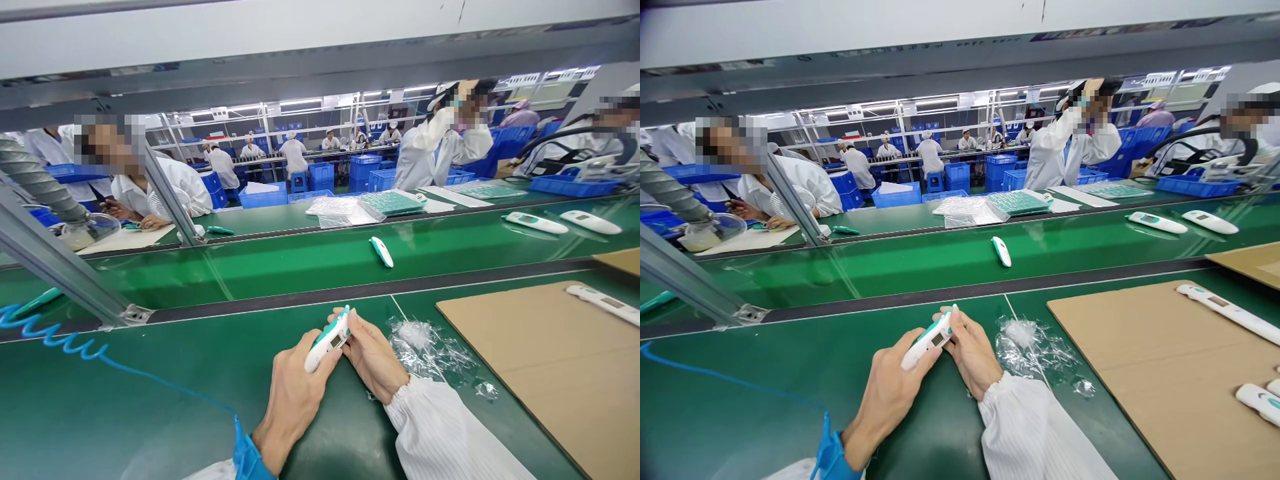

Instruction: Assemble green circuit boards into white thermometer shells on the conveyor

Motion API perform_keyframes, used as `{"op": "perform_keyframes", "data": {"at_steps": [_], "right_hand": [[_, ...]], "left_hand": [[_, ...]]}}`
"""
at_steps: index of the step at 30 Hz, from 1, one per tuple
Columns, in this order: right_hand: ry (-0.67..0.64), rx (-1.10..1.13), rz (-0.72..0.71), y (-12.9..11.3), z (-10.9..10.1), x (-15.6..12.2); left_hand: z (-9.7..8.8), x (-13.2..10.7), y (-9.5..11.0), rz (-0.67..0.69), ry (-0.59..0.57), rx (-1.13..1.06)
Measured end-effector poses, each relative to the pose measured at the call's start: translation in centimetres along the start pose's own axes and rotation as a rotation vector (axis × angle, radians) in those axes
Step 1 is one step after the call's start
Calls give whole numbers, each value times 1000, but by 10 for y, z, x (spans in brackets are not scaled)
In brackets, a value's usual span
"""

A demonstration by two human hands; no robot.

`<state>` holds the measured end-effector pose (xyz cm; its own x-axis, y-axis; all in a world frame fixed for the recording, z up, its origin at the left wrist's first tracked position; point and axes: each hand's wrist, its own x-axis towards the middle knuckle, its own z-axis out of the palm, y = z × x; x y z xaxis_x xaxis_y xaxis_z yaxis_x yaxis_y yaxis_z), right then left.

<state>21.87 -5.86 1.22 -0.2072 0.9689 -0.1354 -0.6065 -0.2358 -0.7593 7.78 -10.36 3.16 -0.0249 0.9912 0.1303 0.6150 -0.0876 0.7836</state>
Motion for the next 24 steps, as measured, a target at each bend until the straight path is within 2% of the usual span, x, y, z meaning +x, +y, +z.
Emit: {"op": "perform_keyframes", "data": {"at_steps": [6,12,20,24], "right_hand": [[-6,-3,-42,0,1,-1],[-79,10,-44,-2,2,-2],[-12,-100,9,2,-7,0],[-1,-151,31,0,-8,-3]], "left_hand": [[5,-4,-4,117,18,2],[14,-6,-12,145,107,91],[6,-12,2,68,19,69],[4,-16,11,18,15,92]]}}
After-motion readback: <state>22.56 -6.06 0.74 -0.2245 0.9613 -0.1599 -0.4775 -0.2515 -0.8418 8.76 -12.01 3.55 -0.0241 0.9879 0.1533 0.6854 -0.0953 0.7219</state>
